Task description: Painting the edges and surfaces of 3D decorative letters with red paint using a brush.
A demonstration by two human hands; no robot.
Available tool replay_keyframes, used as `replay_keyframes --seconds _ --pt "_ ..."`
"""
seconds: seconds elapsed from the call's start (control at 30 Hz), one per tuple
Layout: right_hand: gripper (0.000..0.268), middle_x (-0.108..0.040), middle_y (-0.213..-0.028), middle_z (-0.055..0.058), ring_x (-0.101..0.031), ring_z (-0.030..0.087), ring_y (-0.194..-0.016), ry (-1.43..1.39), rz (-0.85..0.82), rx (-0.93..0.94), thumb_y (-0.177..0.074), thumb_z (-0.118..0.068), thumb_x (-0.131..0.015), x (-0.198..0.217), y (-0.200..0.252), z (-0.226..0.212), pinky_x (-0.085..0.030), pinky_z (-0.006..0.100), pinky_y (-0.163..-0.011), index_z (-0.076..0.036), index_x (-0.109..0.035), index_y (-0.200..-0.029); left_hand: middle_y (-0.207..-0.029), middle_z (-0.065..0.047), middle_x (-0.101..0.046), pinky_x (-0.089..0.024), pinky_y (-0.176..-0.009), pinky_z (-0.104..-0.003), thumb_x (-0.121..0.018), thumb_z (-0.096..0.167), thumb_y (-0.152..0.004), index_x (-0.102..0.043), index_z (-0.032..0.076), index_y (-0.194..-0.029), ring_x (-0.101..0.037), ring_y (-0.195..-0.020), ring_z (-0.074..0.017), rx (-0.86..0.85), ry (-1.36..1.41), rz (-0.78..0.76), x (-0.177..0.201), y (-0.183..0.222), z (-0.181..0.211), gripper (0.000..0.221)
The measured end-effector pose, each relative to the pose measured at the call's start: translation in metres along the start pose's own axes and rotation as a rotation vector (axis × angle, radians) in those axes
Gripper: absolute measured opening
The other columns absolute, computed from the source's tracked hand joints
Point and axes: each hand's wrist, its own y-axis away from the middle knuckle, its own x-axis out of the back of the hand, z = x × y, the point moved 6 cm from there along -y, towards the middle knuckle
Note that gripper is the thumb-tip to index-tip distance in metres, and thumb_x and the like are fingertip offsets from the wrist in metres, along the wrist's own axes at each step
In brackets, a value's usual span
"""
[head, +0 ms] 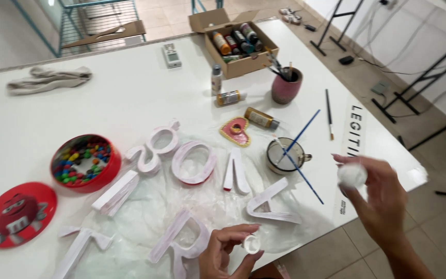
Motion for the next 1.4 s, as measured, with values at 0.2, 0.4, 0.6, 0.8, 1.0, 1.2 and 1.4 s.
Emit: replay_keyframes --seconds 0.2,0.4,0.6,0.8,1.0,1.2,1.4 --pt "0.040 -0.070 -0.141 0.023 -0.071 0.033 -0.134 0.028 0.084 -0.597 -0.101 -0.003 -0.067 0.014 0.000 0.109 -0.062 0.039 -0.106 0.000 -0.053 -0.138 -0.107 -0.018 -0.080 -0.071 -0.083 -0.029 -0.096 -0.007 -0.074 -0.070 0.005 -0.108 -0.084 -0.102 -0.0244 -0.106 -0.093 -0.050 0.014 0.004 -0.022 0.045" --pt "0.044 -0.077 -0.127 0.015 -0.074 0.025 -0.108 0.366 -0.031 -0.558 -0.093 -0.017 -0.084 0.006 0.015 0.168 -0.062 0.037 -0.095 -0.001 -0.064 -0.129 -0.115 -0.016 -0.077 -0.077 -0.082 -0.028 -0.099 -0.007 -0.074 -0.066 0.006 -0.118 -0.085 -0.109 -0.0235 -0.139 -0.161 -0.177 0.028 0.005 -0.036 0.057" --pt "0.099 -0.056 -0.138 0.033 -0.062 0.039 -0.118 0.577 0.166 0.008 -0.087 0.002 -0.091 0.015 0.020 0.094 -0.057 0.046 -0.103 0.009 -0.034 -0.169 -0.129 -0.031 -0.075 -0.068 -0.095 -0.041 -0.091 0.011 -0.094 -0.071 -0.001 -0.131 -0.071 -0.132 -0.0438 0.068 0.162 -0.557 0.098 0.023 -0.137 0.044" --pt "0.063 -0.075 -0.110 0.009 -0.067 0.022 -0.093 0.581 -0.234 0.417 -0.085 -0.030 -0.094 -0.045 0.052 0.109 -0.055 0.040 -0.085 -0.006 -0.070 -0.139 -0.111 -0.019 -0.079 -0.076 -0.080 -0.026 -0.100 -0.009 -0.071 -0.070 0.001 -0.115 -0.087 -0.104 -0.0265 -0.119 -0.173 -0.087 0.048 0.017 -0.039 0.054" --pt "0.015 -0.079 -0.111 0.010 -0.074 0.017 -0.088 0.308 -0.073 0.353 -0.105 0.001 -0.067 -0.037 0.025 0.106 -0.064 0.026 -0.074 -0.005 -0.075 -0.115 -0.109 -0.004 -0.079 -0.072 -0.076 -0.019 -0.100 0.023 -0.077 -0.079 0.015 -0.112 -0.084 -0.090 -0.0102 -0.195 -0.597 -0.043 0.031 0.023 -0.015 0.042" --pt "0.028 -0.074 -0.096 0.025 -0.077 0.032 -0.087 -0.031 0.042 -0.071 -0.119 -0.010 -0.047 -0.016 -0.018 0.059 -0.063 0.034 -0.077 0.012 -0.063 -0.125 -0.113 -0.009 -0.082 -0.071 -0.078 -0.022 -0.090 0.008 -0.083 -0.079 0.013 -0.117 -0.085 -0.099 -0.0160 -0.205 -0.580 -0.066 0.026 0.030 -0.040 0.036" --pt "0.027 -0.071 -0.084 0.007 -0.068 0.016 -0.071 0.302 -0.029 -0.035 -0.120 -0.013 -0.051 -0.033 -0.022 0.070 -0.055 0.026 -0.068 0.002 -0.068 -0.105 -0.113 -0.002 -0.086 -0.067 -0.076 -0.022 -0.082 0.012 -0.089 -0.075 0.017 -0.113 -0.084 -0.099 -0.0129 -0.152 -0.690 0.003 0.009 0.026 -0.025 0.026"
